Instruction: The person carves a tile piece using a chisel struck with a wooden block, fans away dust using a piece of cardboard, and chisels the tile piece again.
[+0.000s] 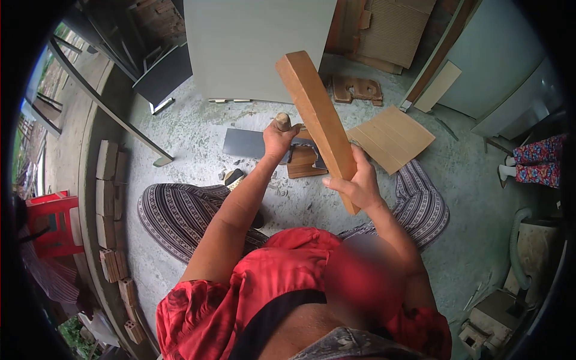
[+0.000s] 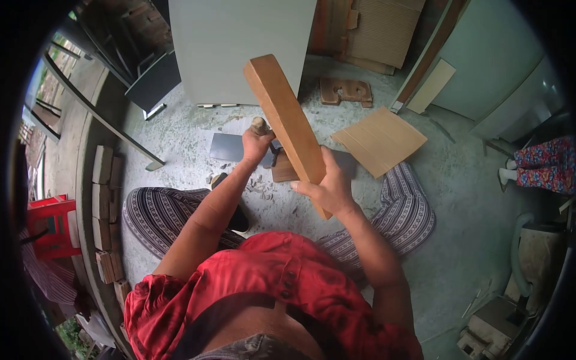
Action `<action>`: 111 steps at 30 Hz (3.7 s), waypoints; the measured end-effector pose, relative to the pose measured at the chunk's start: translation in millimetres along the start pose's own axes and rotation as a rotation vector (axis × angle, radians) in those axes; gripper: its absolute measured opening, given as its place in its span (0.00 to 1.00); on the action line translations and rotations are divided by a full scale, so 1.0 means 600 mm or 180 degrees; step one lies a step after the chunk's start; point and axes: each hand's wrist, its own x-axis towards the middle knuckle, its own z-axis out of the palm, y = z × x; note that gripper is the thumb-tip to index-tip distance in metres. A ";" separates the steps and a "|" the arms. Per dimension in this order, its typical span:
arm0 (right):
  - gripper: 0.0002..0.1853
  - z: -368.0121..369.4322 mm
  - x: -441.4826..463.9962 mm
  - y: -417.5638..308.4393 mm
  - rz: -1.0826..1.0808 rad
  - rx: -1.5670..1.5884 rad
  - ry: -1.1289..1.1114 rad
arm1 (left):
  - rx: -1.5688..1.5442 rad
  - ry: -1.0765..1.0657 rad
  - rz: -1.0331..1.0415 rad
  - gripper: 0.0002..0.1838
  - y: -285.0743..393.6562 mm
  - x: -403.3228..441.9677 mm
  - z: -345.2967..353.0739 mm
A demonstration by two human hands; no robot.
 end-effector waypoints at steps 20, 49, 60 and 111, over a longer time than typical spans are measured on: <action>0.46 0.017 0.029 0.294 0.2513 -0.2316 -0.0425 | 0.2105 -0.2567 0.1997 0.15 0.326 0.004 -0.095; 0.27 -0.024 -0.004 -0.456 -0.1004 0.0192 -0.3176 | 0.3533 -0.3686 0.0694 0.23 0.236 0.059 -0.249; 0.29 -0.037 -0.006 -0.429 -0.1447 0.0083 -0.3191 | 0.3558 -0.3635 0.0691 0.24 0.231 0.070 -0.244; 0.08 0.074 -0.056 -0.298 -0.1945 0.3523 -0.2952 | 0.3705 -0.3746 0.0444 0.22 0.162 0.107 -0.263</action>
